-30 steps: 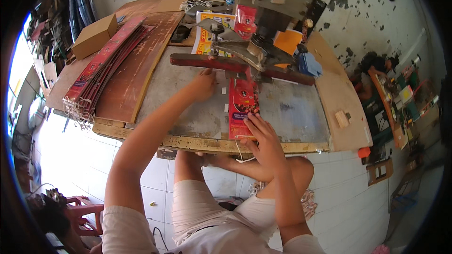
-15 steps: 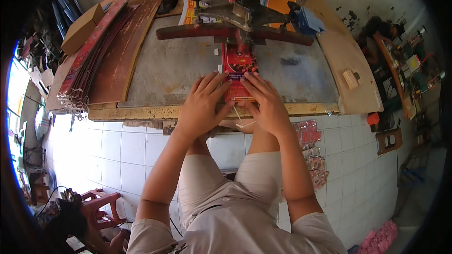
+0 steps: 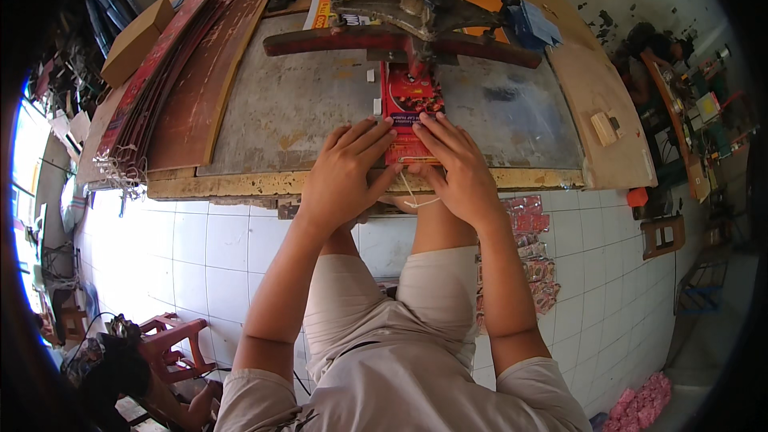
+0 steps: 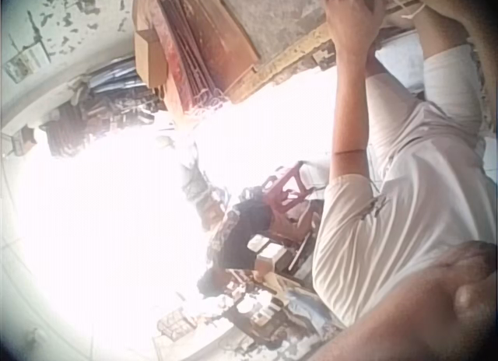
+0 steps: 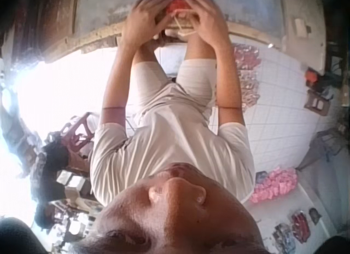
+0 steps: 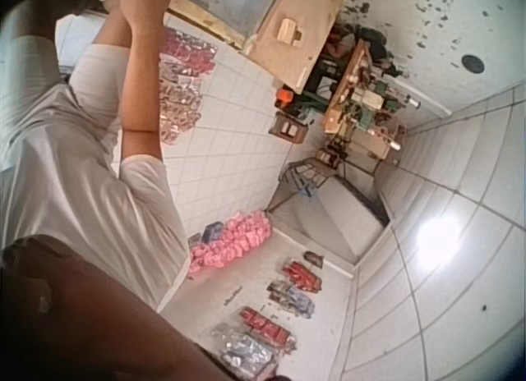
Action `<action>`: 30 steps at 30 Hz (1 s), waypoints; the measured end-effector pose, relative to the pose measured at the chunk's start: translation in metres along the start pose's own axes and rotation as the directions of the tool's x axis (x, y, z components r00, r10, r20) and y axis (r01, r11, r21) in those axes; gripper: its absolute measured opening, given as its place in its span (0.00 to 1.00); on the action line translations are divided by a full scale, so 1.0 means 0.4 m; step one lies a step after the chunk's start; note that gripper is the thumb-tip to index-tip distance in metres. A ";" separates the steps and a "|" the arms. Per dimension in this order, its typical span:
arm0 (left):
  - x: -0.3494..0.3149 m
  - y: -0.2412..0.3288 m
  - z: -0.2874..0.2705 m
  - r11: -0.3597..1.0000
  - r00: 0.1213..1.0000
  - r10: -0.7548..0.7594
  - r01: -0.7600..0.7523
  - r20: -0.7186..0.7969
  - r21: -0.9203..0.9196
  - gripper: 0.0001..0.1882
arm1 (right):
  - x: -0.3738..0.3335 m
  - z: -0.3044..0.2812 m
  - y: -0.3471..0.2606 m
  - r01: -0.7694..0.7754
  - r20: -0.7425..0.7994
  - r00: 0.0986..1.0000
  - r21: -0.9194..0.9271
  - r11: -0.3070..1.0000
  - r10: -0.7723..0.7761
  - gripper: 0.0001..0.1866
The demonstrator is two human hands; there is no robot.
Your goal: The person places red packaging strips on a workbench and uses a wooden block to press them flat.
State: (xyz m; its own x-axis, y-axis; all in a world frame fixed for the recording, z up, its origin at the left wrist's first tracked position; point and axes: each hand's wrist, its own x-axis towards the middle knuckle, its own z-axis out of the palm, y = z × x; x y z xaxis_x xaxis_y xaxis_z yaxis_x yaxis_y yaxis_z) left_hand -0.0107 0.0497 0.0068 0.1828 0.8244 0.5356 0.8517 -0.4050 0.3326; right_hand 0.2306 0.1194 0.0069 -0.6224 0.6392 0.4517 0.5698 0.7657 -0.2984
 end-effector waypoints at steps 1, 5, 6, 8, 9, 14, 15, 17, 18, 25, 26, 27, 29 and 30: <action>0.001 0.000 0.002 1.000 1.000 0.001 -0.001 0.001 0.001 0.28 | -0.001 0.000 0.002 -0.001 -0.001 1.000 -0.002 1.000 0.001 0.36; -0.003 -0.001 0.000 1.000 1.000 -0.012 0.012 0.003 0.008 0.28 | 0.001 0.002 -0.002 -0.005 0.006 1.000 0.003 1.000 0.005 0.37; -0.003 -0.001 -0.001 1.000 1.000 -0.012 0.011 0.004 0.011 0.28 | 0.001 0.003 -0.002 -0.006 0.008 1.000 0.003 1.000 0.006 0.37; -0.001 0.000 -0.002 1.000 1.000 -0.009 0.009 0.005 0.018 0.28 | 0.000 0.002 -0.001 -0.009 0.011 1.000 0.003 1.000 0.009 0.36; 0.000 0.001 -0.003 1.000 1.000 -0.011 0.010 0.007 0.016 0.28 | 0.000 0.002 -0.001 -0.011 0.010 1.000 0.006 1.000 0.011 0.36; -0.002 0.004 -0.005 1.000 1.000 -0.013 0.013 0.007 0.006 0.27 | -0.004 0.000 -0.004 -0.010 0.007 1.000 0.007 1.000 0.010 0.36; -0.001 0.005 -0.005 1.000 1.000 -0.010 0.010 0.002 0.006 0.27 | -0.004 0.000 -0.003 -0.009 0.008 1.000 0.007 1.000 0.009 0.36; 0.000 0.006 -0.003 1.000 1.000 -0.004 0.004 -0.007 0.003 0.27 | -0.005 -0.001 0.001 -0.006 0.009 1.000 0.007 1.000 0.006 0.35; 0.000 0.007 -0.003 1.000 1.000 -0.003 0.003 -0.005 0.007 0.27 | -0.005 -0.002 0.001 -0.008 0.008 1.000 0.009 1.000 0.008 0.35; 0.003 0.012 -0.005 1.000 1.000 -0.006 0.006 0.003 0.019 0.26 | -0.005 0.003 0.000 -0.003 -0.018 1.000 0.021 1.000 0.003 0.35; 0.005 0.013 -0.007 1.000 1.000 -0.005 0.005 0.002 0.018 0.26 | -0.004 0.004 0.001 -0.001 -0.024 1.000 0.012 1.000 0.002 0.36; 0.004 0.014 -0.006 1.000 1.000 -0.005 0.005 0.002 0.020 0.26 | -0.006 0.005 0.002 0.000 -0.029 1.000 0.014 1.000 0.001 0.35; 0.001 0.012 -0.005 1.000 1.000 -0.003 0.003 -0.002 0.031 0.26 | -0.007 0.006 0.003 0.008 -0.041 0.999 0.019 1.000 -0.007 0.34; -0.003 0.011 -0.005 0.999 1.000 -0.005 0.005 0.000 0.039 0.26 | -0.008 -0.002 0.005 -0.011 -0.031 0.999 0.146 0.989 0.016 0.33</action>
State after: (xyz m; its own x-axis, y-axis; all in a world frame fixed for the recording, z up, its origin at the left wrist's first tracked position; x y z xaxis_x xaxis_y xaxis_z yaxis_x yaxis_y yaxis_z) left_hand -0.0080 0.0461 0.0095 0.1783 0.8268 0.5335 0.8711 -0.3848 0.3052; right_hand 0.2343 0.1189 0.0055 -0.5959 0.6490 0.4730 0.4927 0.7606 -0.4227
